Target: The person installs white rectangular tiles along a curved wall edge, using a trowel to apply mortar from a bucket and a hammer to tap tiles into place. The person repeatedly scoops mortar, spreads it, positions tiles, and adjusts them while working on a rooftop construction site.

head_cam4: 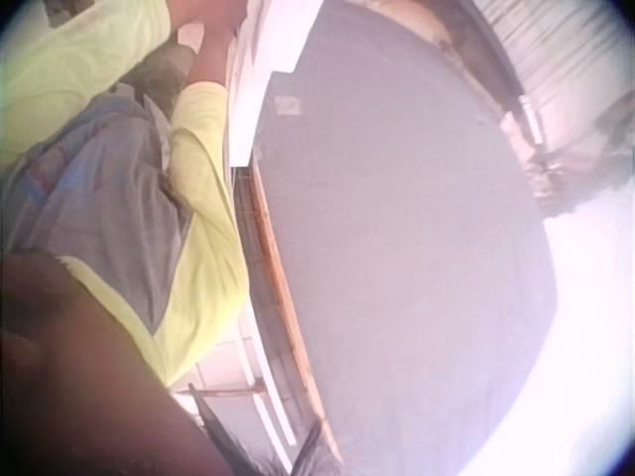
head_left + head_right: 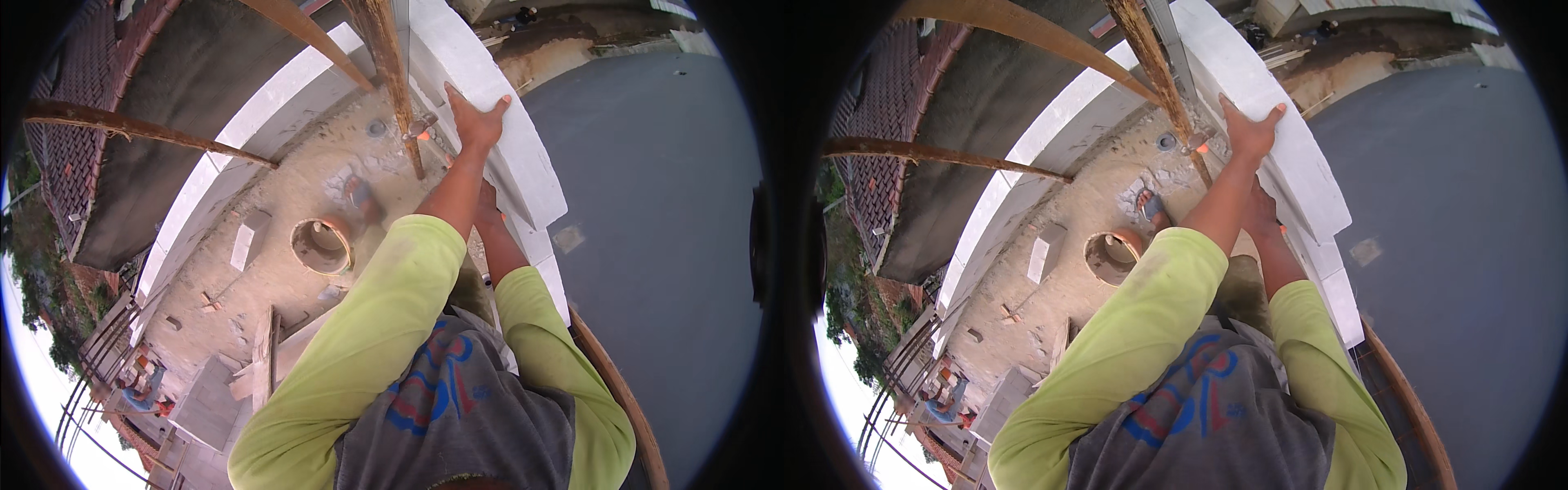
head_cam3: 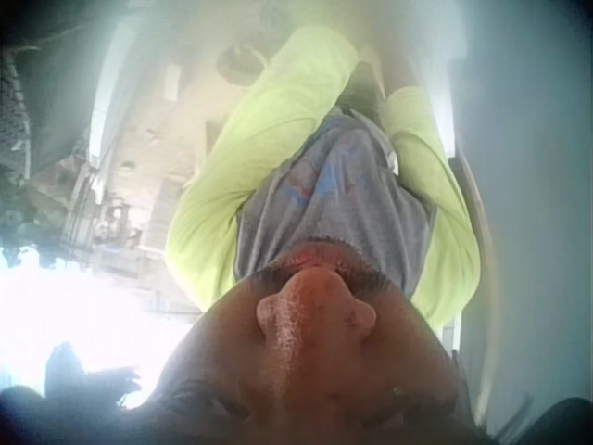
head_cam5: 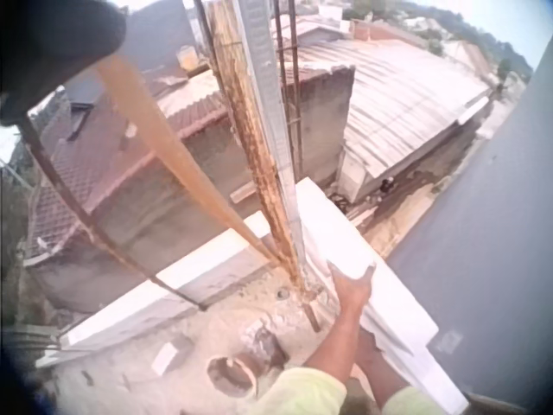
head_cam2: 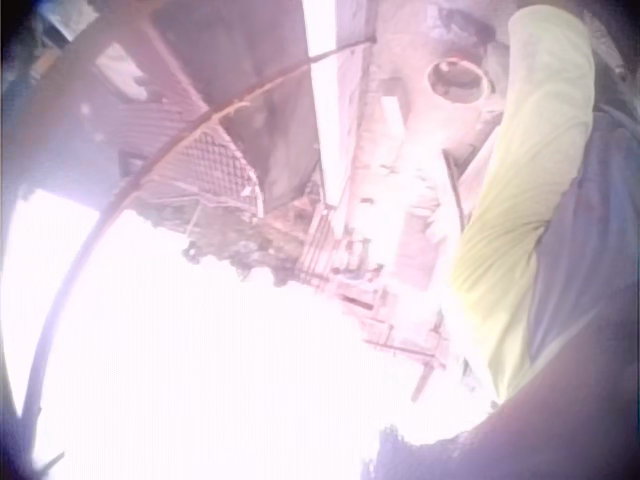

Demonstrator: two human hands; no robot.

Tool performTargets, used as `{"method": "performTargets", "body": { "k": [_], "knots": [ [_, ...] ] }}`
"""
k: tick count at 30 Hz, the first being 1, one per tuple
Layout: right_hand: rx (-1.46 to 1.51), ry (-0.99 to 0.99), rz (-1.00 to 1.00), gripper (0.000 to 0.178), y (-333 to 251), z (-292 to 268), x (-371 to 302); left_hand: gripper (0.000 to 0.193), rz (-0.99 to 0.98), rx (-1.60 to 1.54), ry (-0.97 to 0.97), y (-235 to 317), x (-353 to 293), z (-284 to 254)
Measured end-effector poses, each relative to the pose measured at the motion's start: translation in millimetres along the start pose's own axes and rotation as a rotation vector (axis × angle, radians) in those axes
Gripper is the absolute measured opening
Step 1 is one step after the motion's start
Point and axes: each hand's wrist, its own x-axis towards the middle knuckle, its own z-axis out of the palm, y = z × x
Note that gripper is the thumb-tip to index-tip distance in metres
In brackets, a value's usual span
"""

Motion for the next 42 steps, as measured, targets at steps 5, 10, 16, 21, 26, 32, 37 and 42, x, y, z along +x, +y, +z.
{"method": "performTargets", "body": {
  "k": [5, 10, 16, 21, 26, 32, 37, 42],
  "knots": [
    [-0.102, 0.049, -0.029, 0.074, 24, 12, 7, 0.142, -0.010, 0.000, 0.015, 3, 2, 3],
    [-0.108, 0.074, 0.017, 0.073, 30, 12, 20, 0.141, -0.033, -0.011, -0.017, 6, 0, 2],
    [-0.013, 0.097, 0.017, 0.065, 14, -9, 5, 0.141, -0.026, -0.009, -0.004, 0, 4, -1],
    [0.140, 0.186, -0.017, 0.055, -16, -2, -24, 0.145, -0.042, -0.002, -0.007, 5, 5, 1],
    [0.346, 0.006, 0.112, 0.040, 20, -33, -105, 0.151, -0.105, -0.042, -0.120, 12, 18, -15],
    [0.290, 0.017, 0.197, 0.036, 30, -152, -179, 0.155, 0.041, -0.065, -0.139, -7, 39, -26],
    [0.509, 0.526, -0.204, 0.039, -30, -219, -93, 0.155, 0.055, -0.074, -0.168, -3, 35, -31],
    [0.124, 0.703, -0.491, 0.032, -38, -221, 40, 0.157, 0.069, -0.060, -0.184, 0, 34, -31]
  ]
}}
